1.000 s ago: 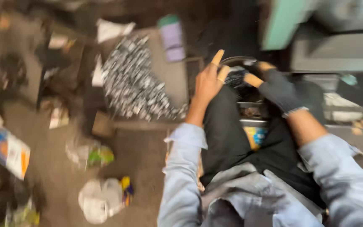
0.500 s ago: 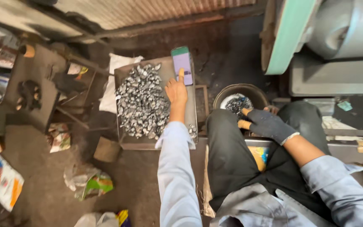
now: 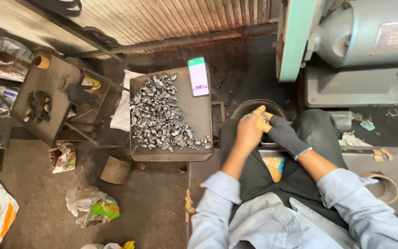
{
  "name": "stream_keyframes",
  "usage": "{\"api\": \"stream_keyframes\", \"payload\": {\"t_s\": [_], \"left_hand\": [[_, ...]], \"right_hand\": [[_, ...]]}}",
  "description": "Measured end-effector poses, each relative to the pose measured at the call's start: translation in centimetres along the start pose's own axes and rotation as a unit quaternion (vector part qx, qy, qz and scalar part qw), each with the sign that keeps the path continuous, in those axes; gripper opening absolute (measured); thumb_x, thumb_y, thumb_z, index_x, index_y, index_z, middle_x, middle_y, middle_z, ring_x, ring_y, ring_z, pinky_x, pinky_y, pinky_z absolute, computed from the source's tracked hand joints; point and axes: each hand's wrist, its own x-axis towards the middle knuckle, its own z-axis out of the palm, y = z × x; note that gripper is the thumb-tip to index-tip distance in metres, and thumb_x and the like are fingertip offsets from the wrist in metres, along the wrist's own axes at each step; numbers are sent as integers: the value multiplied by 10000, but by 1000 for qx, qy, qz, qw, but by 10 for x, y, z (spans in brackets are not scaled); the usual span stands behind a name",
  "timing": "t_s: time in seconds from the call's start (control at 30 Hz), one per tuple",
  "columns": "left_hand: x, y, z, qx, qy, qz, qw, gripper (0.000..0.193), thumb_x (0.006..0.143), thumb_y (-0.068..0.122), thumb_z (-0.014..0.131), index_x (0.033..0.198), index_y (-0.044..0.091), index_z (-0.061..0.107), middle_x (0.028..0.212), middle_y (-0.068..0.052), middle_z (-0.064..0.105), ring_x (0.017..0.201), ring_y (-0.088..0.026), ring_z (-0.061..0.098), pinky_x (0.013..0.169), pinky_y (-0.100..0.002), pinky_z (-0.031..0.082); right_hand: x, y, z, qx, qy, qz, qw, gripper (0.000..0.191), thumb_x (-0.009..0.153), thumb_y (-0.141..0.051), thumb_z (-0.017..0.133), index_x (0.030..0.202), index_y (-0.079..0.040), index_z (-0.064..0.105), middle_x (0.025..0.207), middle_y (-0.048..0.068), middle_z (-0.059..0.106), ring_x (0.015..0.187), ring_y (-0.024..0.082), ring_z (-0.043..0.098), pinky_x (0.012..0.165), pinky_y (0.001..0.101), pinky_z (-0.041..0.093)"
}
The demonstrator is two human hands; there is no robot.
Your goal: The person sits at a bench grinder and grinds small metal castings one at a time, holding each piece against the spinning wheel with both hands until sparks fly, then places the finished piece onto a tray filled with similar ground pieces and picks up the next one.
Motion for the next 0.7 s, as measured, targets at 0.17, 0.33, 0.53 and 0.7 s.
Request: {"api": "stream_keyframes", "payload": {"t_s": [0.17,0.33,0.53,0.7], "left_hand": [[-41,22,64,-127,56,-40,990,411,1058,175,589,1452,65,552,1276,-192,677,1185,-328,643,1001,-413,505],[-37,13,79,-550,-253,-288,742,231,1052,189,589,1256,96,644,1022,-43,672,883,-170,652,747,-334,539],[23,-1,91,-558,-285,-190,756,267,1081,272,586,974,31,630,760,-52,642,619,-167,604,561,-309,480],[75,-6,113,-682,-154,-311,644,134,1019,194,625,1103,96,664,696,64,515,595,-88,507,550,-255,447]], "right_hand": [[-32,21,-29,247,38,83,965,515,954,-272,673,1399,-27,587,1244,40,689,1107,158,641,919,314,517],[-54,18,-62,730,-321,4,604,323,1215,-106,569,1442,124,565,1163,268,643,924,283,640,769,373,534],[-7,-18,-75,528,-90,54,843,522,857,-302,793,1262,-39,598,1142,11,719,1009,107,721,893,288,600],[59,-8,-69,328,59,88,939,252,904,-180,767,1084,-23,688,869,3,681,715,83,621,628,259,511]]}}
